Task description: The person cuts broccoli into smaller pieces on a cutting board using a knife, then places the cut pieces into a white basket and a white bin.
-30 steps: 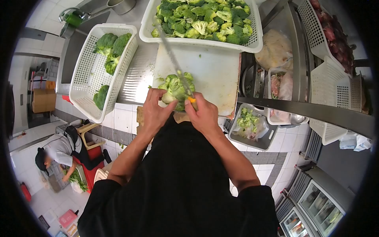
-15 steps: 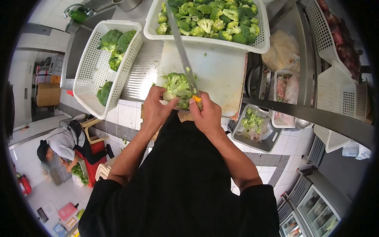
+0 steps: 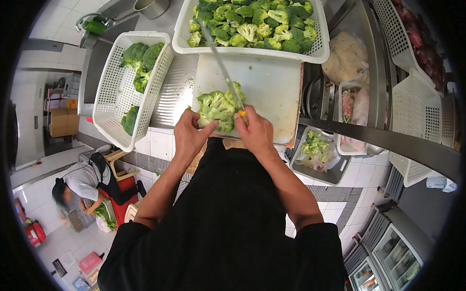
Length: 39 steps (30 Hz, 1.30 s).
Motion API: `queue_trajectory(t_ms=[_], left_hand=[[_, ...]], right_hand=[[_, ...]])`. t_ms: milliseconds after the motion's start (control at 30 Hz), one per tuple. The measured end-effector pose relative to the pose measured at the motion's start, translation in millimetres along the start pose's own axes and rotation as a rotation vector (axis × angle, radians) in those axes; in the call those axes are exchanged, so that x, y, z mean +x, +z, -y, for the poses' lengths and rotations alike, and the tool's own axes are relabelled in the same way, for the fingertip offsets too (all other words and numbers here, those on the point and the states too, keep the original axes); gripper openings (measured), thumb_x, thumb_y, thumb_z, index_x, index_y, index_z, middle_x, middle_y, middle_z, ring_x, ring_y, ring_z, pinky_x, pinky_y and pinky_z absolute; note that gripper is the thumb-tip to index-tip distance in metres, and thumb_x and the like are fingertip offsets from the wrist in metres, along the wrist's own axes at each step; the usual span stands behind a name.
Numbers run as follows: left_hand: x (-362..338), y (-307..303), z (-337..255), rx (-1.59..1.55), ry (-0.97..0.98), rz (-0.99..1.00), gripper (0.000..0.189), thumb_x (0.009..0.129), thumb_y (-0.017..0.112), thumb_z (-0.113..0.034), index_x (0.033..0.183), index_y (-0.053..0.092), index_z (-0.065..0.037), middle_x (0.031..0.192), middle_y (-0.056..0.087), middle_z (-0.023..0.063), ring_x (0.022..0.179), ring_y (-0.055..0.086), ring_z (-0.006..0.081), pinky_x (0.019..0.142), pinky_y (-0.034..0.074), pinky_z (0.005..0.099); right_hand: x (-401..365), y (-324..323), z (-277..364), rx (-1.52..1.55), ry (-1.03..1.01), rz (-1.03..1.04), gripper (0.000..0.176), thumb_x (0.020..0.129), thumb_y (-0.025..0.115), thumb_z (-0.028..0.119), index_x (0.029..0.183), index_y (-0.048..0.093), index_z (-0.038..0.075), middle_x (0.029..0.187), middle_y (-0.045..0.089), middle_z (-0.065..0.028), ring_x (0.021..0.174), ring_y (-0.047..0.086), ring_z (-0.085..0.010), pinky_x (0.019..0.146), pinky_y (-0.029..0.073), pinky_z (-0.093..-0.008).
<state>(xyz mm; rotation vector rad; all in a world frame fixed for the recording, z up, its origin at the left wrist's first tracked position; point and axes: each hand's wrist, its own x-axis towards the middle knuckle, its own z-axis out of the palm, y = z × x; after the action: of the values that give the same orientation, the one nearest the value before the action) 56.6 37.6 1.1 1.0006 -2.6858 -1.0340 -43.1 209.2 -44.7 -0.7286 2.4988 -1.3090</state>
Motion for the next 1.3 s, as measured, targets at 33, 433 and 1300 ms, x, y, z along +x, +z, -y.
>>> queue_trajectory(t_ms=[33,433,1300], left_hand=[[2,-1,0,0.001,0.005,0.001,0.051,0.075,0.092,-0.033,0.093,0.055,-0.001,0.08,0.06,0.0146,0.075,0.062,0.0337,0.067,0.05,0.0444],[29,-27,-12,0.364,0.563,0.244,0.066,0.078,0.076,-0.006,0.142,0.06,-0.018,0.141,0.052,0.0158,0.121,0.057,0.0393,0.098,0.054,0.0464],[9,-2,-3,-0.318,-0.029,0.105,0.049,0.081,0.087,-0.014,0.118,0.059,0.003,0.104,0.068,0.0129,0.083,0.068,0.0187,0.071,0.059,0.0332]], right_hand=[[3,-3,-2,-0.001,0.02,-0.074,0.029,0.098,0.066,0.029,0.114,0.061,0.005,0.074,0.069,-0.0182,0.07,0.069,-0.0408,0.061,0.052,-0.049],[-18,-2,-1,0.144,-0.021,0.045,0.033,0.099,0.064,0.028,0.121,0.058,0.004,0.085,0.07,-0.0215,0.08,0.069,-0.0432,0.069,0.053,-0.0494],[6,-16,25,0.074,0.035,0.042,0.027,0.097,0.065,0.027,0.113,0.061,0.005,0.074,0.069,-0.0193,0.071,0.069,-0.0413,0.062,0.052,-0.0494]])
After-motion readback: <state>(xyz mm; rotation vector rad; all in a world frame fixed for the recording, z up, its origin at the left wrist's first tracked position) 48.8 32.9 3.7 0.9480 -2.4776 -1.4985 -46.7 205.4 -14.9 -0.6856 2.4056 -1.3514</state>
